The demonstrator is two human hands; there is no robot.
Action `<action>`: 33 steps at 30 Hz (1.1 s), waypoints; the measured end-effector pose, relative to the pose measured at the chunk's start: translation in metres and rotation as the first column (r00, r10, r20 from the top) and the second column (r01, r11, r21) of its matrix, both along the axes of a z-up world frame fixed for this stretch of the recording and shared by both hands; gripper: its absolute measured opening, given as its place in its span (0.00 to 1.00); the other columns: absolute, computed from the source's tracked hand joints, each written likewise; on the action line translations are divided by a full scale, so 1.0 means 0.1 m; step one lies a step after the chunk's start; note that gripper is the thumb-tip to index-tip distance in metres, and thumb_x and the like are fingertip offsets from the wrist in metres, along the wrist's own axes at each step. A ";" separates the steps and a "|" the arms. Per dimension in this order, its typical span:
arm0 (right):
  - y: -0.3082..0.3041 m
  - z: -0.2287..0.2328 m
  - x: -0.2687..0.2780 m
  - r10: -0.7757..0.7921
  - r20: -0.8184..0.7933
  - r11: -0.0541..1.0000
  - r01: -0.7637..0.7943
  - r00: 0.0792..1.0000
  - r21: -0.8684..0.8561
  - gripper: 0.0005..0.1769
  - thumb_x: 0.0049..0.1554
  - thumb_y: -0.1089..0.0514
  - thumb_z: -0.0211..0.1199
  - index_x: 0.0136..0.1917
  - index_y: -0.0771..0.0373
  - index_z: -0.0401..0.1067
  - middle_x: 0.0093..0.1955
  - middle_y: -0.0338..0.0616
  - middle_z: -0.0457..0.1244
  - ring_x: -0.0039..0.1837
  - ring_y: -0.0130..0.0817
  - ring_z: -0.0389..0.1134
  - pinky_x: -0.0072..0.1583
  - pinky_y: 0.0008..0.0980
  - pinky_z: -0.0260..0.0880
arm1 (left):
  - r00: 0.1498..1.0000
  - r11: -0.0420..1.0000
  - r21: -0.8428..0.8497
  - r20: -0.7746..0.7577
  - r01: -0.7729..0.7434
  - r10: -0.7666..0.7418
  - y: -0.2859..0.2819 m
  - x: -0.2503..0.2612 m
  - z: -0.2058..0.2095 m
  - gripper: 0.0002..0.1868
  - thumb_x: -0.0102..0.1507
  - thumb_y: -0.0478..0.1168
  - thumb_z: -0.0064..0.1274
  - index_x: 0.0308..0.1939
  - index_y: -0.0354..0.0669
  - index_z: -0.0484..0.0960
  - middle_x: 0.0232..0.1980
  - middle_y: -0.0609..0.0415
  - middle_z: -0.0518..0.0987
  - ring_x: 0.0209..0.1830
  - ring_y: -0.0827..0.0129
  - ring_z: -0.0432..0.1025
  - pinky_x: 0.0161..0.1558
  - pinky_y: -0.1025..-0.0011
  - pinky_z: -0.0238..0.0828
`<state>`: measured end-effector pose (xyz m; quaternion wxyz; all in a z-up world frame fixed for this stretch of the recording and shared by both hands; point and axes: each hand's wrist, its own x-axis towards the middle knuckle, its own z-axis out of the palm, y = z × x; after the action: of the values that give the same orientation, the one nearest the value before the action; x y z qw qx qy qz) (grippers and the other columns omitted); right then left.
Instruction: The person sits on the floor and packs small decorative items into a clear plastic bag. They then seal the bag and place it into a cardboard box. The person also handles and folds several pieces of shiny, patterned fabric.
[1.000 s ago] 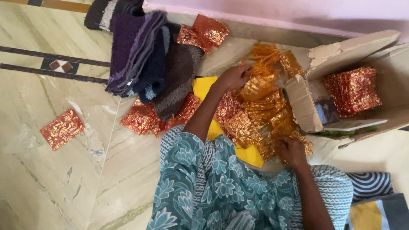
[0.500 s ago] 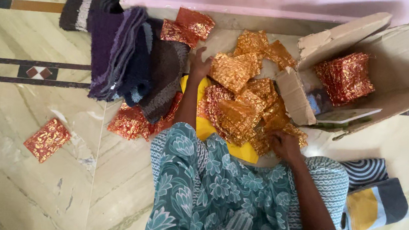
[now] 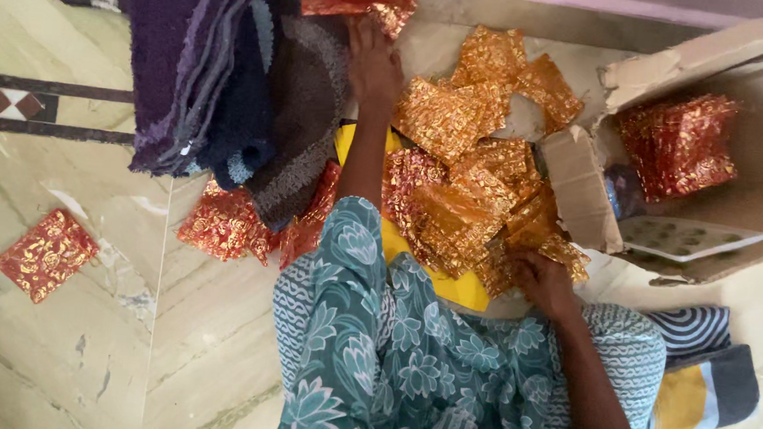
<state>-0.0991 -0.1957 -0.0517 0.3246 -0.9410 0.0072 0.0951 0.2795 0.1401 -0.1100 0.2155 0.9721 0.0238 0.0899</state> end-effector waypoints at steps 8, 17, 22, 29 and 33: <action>0.08 0.03 0.05 -0.075 -0.127 0.995 0.065 0.989 -0.077 0.15 0.59 0.56 0.62 0.59 0.55 0.79 0.51 0.50 0.72 0.51 0.45 0.75 0.54 0.40 0.74 | 0.996 0.991 0.130 -0.094 0.016 -0.004 -0.29 0.30 -0.10 0.33 0.67 0.56 0.49 0.69 0.39 0.67 0.71 0.45 0.62 0.73 0.51 0.57 0.64 0.53 0.63; 0.09 0.00 0.09 -0.137 -0.234 0.989 0.148 0.963 0.028 0.15 0.59 0.60 0.59 0.59 0.60 0.78 0.43 0.48 0.73 0.45 0.34 0.76 0.49 0.33 0.75 | 0.969 0.922 0.354 0.236 -0.157 0.074 -0.29 0.43 -0.52 0.12 0.65 0.46 0.56 0.49 0.47 0.82 0.51 0.55 0.81 0.47 0.66 0.79 0.43 0.67 0.78; 0.00 -0.12 0.04 -0.093 -0.170 0.996 0.091 0.981 -0.018 0.13 0.61 0.61 0.61 0.58 0.61 0.79 0.46 0.48 0.73 0.46 0.34 0.75 0.50 0.35 0.75 | 0.986 0.912 -0.394 0.074 -0.110 0.151 -0.41 0.39 -0.01 0.23 0.62 0.45 0.57 0.61 0.50 0.76 0.47 0.51 0.85 0.44 0.57 0.82 0.43 0.60 0.79; -0.09 -0.11 0.09 -0.188 -0.285 0.728 0.328 0.940 0.602 0.19 0.67 0.52 0.58 0.64 0.68 0.73 0.53 0.47 0.71 0.52 0.34 0.71 0.56 0.35 0.71 | 0.872 0.581 -0.659 0.438 0.477 -0.219 -2.01 -0.64 1.32 0.11 0.65 0.36 0.52 0.51 0.53 0.74 0.54 0.55 0.81 0.26 0.75 0.74 0.22 0.78 0.66; -0.03 0.38 0.08 -0.172 -0.227 0.507 0.284 0.959 0.814 0.36 0.65 0.37 0.60 0.74 0.65 0.65 0.58 0.46 0.69 0.60 0.37 0.69 0.61 0.38 0.69 | 0.764 0.692 -0.358 0.457 0.627 -0.455 -2.53 -1.59 1.38 0.19 0.64 0.37 0.52 0.58 0.36 0.70 0.68 0.32 0.68 0.28 0.73 0.73 0.20 0.78 0.65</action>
<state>-0.0913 -0.1989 -0.0139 0.7439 -0.6530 0.1035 0.0978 0.1206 -0.1128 0.0279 0.4725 0.8161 -0.2830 0.1750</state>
